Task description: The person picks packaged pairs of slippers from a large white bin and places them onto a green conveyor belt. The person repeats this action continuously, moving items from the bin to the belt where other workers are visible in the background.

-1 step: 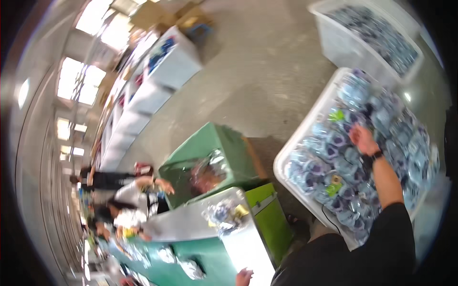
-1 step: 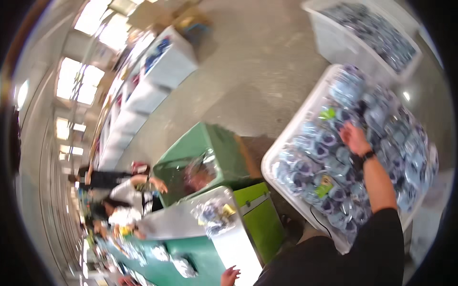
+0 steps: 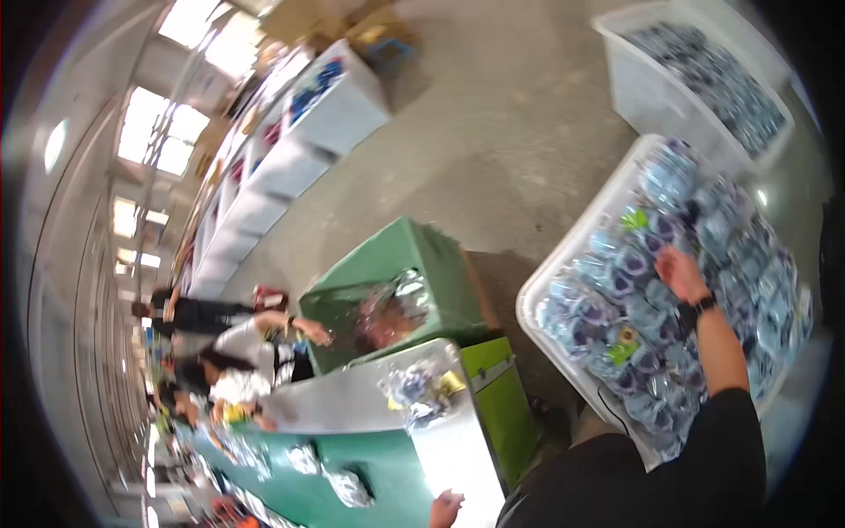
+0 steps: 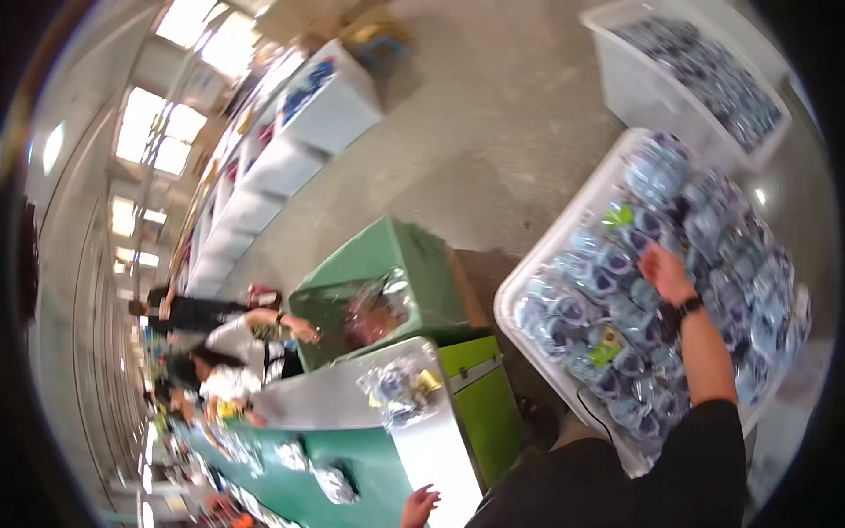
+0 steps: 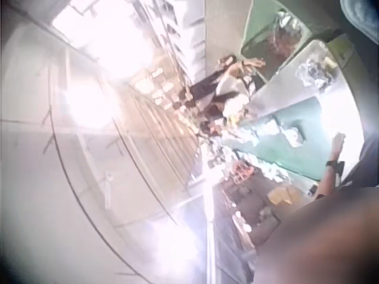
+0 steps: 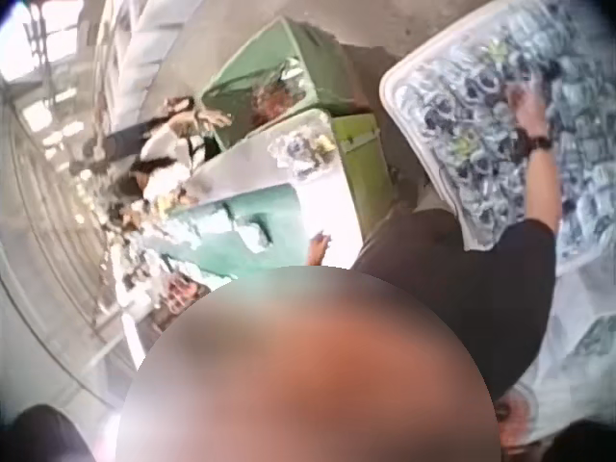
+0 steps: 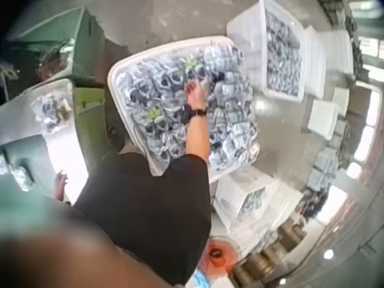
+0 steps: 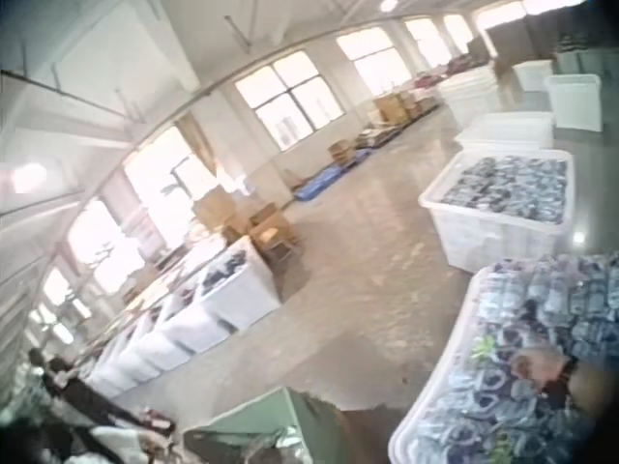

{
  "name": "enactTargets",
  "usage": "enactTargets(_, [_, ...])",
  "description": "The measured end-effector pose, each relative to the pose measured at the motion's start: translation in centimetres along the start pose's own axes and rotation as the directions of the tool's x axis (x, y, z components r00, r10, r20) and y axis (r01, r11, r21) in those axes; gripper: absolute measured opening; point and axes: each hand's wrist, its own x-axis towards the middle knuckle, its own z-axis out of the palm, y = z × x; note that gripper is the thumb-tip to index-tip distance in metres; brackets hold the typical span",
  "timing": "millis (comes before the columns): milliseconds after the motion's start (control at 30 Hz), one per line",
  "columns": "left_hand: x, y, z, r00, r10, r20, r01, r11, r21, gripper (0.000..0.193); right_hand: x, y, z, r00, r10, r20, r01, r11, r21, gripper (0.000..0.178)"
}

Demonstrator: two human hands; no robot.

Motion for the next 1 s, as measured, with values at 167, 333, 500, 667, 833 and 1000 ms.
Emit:
enactTargets(167, [2.9, -1.7, -2.6, 0.995, -0.049, -0.083, 0.040, 0.992, -0.116, 0.045, -9.9, 5.2, -2.0, 0.995, 0.088, -0.044, -0.090, 0.994, -0.057, 0.027])
enactTargets(333, [2.7, -5.3, -7.9, 0.958, 0.031, -0.287, -0.025, 0.999, 0.027, 0.052, -16.6, 8.7, -2.3, 0.991, 0.133, -0.028, -0.136, 0.968, -0.210, 0.027])
enactTargets(500, [3.5, -14.6, -14.3, 0.828, -0.099, -0.551, 0.153, 0.987, 0.052, 0.052, -20.4, 10.7, -1.0, 0.975, 0.182, -0.127, -0.217, 0.903, -0.370, 0.030])
enactTargets(667, [5.3, -23.5, -20.2, 0.484, -0.264, -0.834, 0.312, 0.943, -0.118, 0.053, -22.9, 10.9, 1.1, 0.953, 0.227, -0.202, -0.301, 0.787, -0.539, 0.028])
enactTargets(833, [8.9, -27.3, -21.7, 0.212, -0.339, -0.917, 0.303, 0.914, -0.269, 0.054, -25.7, 11.4, 3.4, 0.967, 0.169, -0.190, -0.254, 0.650, -0.716, 0.024])
enactTargets(1000, [11.3, -28.1, -22.7, 0.236, -0.369, -0.899, 0.243, 0.918, -0.313, 0.046, -27.3, 11.8, 4.1, 0.966, 0.194, -0.170, -0.248, 0.521, -0.816, 0.033])
